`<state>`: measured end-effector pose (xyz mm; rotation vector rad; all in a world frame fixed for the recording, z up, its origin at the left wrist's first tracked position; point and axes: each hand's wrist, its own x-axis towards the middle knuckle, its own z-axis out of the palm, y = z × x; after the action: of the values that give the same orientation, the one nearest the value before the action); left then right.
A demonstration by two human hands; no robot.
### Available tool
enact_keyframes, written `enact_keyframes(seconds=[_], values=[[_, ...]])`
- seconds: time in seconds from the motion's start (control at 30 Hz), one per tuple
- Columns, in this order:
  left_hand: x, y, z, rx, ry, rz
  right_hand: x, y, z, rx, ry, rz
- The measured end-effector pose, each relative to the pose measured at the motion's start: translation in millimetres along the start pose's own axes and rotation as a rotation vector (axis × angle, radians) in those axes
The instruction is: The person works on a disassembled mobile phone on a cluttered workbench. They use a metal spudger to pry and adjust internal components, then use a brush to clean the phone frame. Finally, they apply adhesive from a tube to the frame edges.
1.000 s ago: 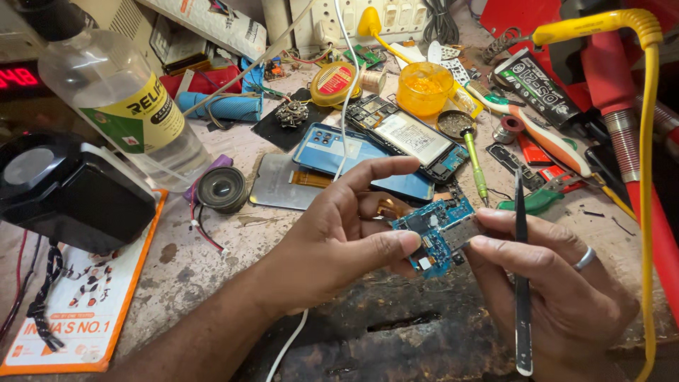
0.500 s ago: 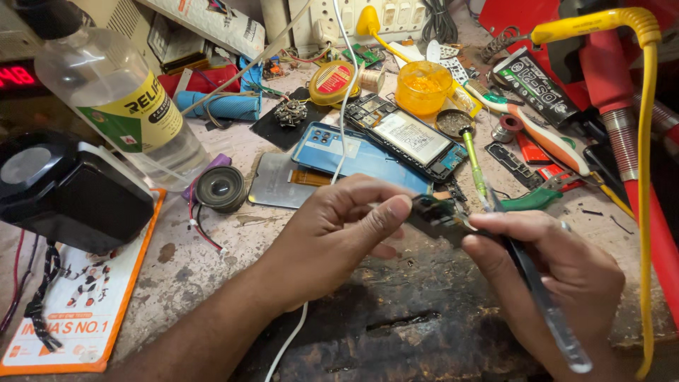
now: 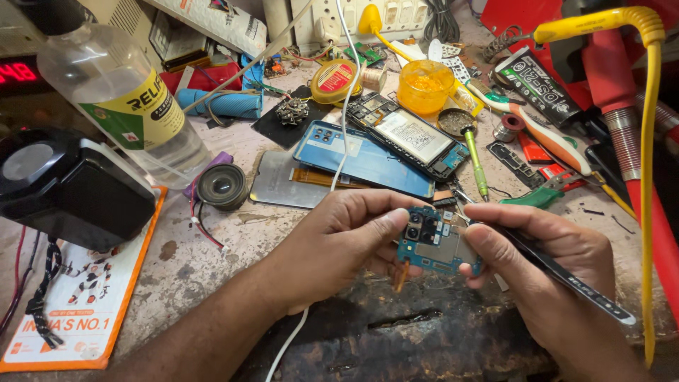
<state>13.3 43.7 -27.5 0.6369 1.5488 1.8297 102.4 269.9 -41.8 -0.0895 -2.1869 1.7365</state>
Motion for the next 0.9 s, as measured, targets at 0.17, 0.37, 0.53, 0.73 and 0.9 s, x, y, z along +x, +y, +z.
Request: enact_keyframes(seconds=[0.17,0.37,0.53,0.73,0.9], values=[[-1.0,1.4,2.2,0.009,0.015,-0.03,0.5,3.1,-2.7,0.056,-0.008,0.037],[-1.9,3.1,3.3,-0.012,0.016,-0.024,1.2,4.5,-3.0,0.058,-0.009,0.037],[-3.8,6.2,4.8,-0.036,0.032,0.003,0.8,0.3,0.1,0.045,-0.009,0.031],[-3.6,3.8,4.1,0.007,0.078,0.026,1.8,-10.4,6.7,-0.011,0.063,0.114],[-1.3,-1.0,1.4,0.045,0.067,0.121,0.8,-16.1,11.6,-0.062,0.061,0.071]])
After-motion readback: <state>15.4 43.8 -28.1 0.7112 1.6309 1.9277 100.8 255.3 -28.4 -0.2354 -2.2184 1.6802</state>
